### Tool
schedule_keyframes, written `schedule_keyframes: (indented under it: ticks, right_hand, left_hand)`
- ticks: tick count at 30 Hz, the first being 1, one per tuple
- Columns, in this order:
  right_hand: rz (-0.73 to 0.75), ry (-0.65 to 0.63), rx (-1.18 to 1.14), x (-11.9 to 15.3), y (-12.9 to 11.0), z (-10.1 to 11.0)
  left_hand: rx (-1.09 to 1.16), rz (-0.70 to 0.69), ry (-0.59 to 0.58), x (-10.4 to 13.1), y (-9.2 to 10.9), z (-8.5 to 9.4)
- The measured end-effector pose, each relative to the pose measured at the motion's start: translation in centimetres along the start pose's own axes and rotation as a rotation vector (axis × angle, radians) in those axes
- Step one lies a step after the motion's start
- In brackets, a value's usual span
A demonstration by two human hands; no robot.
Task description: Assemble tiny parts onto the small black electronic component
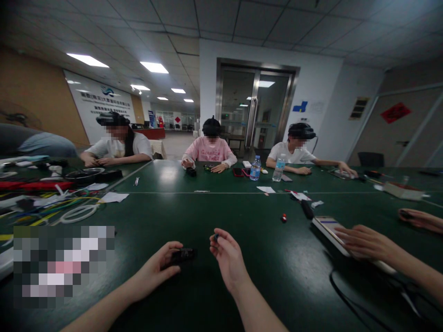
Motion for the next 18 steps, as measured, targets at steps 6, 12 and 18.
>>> schedule_keyframes:
  ticks: [6,12,18]
  right_hand:
    - [-0.029,-0.048,0.060,0.0,0.5,-0.4]
    - [-0.085,-0.090,0.237,0.1,1.2,-0.9]
    - [-0.114,-0.197,0.552,0.0,1.7,-2.1]
  left_hand:
    - [0.026,0.024,-0.013,-0.1,-0.4,-0.1]
    - [0.039,0.012,-0.031,-0.2,-0.5,-0.2]
    - [0.051,0.033,-0.032,-0.2,-0.2,-0.4]
Point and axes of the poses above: each hand's wrist, its own x-axis away from the middle knuckle, its own z-axis out of the back of the hand, y = z × x, the point moved 7 cm from there along -x, towards the middle knuckle, and after that the axes turned 14 degrees about -y, right-handed, at the moved point
